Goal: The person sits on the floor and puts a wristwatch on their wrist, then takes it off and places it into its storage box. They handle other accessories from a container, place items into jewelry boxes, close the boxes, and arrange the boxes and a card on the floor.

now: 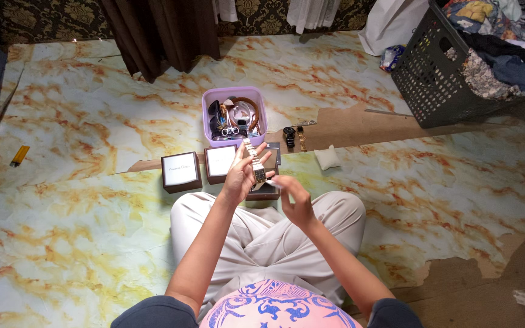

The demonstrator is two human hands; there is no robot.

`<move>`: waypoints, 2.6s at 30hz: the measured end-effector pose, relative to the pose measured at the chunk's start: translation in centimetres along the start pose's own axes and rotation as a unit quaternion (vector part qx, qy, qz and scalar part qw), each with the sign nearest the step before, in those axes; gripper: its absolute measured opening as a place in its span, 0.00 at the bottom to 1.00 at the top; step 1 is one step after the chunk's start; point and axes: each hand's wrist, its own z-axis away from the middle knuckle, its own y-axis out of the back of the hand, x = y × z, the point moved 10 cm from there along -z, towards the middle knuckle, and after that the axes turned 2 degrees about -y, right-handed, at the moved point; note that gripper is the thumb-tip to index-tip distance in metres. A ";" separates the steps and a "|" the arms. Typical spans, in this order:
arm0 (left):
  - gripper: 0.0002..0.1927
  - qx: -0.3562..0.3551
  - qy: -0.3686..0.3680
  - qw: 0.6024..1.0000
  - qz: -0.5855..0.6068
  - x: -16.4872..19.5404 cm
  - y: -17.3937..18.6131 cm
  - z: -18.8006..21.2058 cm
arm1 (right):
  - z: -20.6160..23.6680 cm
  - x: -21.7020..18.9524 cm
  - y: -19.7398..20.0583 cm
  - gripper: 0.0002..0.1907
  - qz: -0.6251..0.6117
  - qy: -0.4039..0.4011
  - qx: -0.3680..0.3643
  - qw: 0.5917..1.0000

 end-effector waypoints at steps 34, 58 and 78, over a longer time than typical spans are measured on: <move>0.19 0.110 0.050 0.993 0.015 -6.1 7.7 -2.0 | 5.6 13.3 -8.2 0.10 -0.362 -0.515 -0.053 0.776; 0.13 0.137 0.105 0.973 0.152 -13.3 5.9 -1.0 | -1.2 4.6 -4.2 0.10 0.224 -0.144 -0.177 0.948; 0.26 0.132 0.058 0.988 0.049 -10.5 6.2 -0.8 | 0.6 1.0 -4.1 0.18 0.088 -0.168 -0.107 0.976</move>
